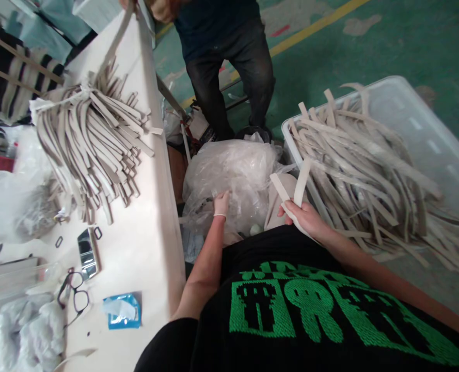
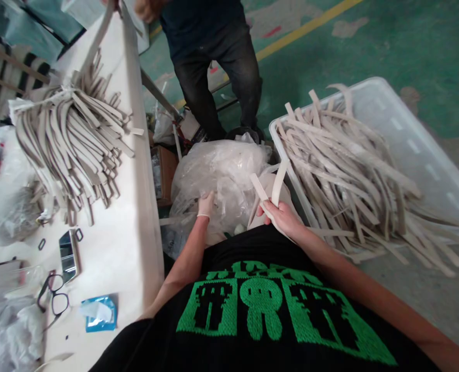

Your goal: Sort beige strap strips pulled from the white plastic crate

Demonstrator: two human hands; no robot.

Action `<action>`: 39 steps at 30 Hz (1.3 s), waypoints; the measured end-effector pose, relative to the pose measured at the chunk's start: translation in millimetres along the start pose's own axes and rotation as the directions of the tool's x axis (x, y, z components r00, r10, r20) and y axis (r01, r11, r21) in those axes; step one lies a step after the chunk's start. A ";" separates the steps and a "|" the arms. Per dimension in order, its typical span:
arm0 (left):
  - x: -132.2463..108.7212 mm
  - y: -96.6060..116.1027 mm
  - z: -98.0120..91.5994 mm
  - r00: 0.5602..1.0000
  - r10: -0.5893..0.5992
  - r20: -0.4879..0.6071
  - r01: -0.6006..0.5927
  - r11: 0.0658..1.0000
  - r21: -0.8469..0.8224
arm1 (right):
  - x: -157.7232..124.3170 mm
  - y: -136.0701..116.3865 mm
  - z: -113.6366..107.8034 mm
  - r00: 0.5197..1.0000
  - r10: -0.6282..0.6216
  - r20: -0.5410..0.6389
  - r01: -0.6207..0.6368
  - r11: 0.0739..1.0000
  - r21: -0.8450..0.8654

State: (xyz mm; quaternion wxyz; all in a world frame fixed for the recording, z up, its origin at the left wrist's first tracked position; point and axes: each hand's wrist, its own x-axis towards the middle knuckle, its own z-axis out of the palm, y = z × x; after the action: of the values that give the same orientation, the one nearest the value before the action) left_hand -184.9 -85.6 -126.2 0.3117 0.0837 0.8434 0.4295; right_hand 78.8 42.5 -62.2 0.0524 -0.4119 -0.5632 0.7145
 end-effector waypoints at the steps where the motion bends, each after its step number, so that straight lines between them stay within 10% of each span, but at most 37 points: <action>1: -5.5 6.8 -4.9 1.000 0.025 -0.010 -0.025 1.000 -0.013 | 4.3 -1.0 -1.3 1.000 0.002 -0.012 -0.001 0.997 0.075; 6: -37.0 43.5 -23.6 0.991 0.129 0.035 -0.126 0.990 -0.069 | 30.1 -19.2 -1.9 0.999 -0.019 -0.045 0.033 0.944 0.328; 12: -78.0 79.1 -36.5 0.967 0.233 0.101 -0.214 0.962 -0.172 | 29.9 -51.9 23.1 0.993 -0.112 0.022 0.105 0.974 0.203; 17: -112.0 108.5 -43.7 0.879 0.371 0.300 -0.338 0.928 -0.156 | 13.6 -77.7 28.9 0.881 -0.432 0.191 0.412 0.901 0.136; 21: -127.6 126.6 -44.8 0.813 0.463 0.352 -0.421 0.886 -0.193 | 11.9 -84.0 23.3 0.842 -0.426 0.331 0.438 0.898 0.042; 32: -104.7 148.7 -48.6 0.849 0.516 0.113 -0.484 0.846 -0.225 | -8.0 -92.9 13.9 0.861 -0.286 0.421 0.367 0.922 -0.123; 36: -81.8 140.0 -41.1 0.935 0.346 -0.078 -0.351 0.869 -0.350 | -13.8 -110.0 15.1 0.907 -0.369 0.204 0.381 0.924 -0.024; 39: -83.2 127.3 -33.6 0.972 0.219 0.089 -0.175 0.919 -0.353 | -13.9 -123.5 15.6 0.926 -0.378 0.020 0.378 0.926 0.005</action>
State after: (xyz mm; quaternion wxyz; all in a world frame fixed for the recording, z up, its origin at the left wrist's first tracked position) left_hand -155.3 -63.7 25.0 0.3292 0.1400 0.7217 0.5926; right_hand 29.7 67.5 50.2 0.1835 -0.2883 -0.6319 0.6956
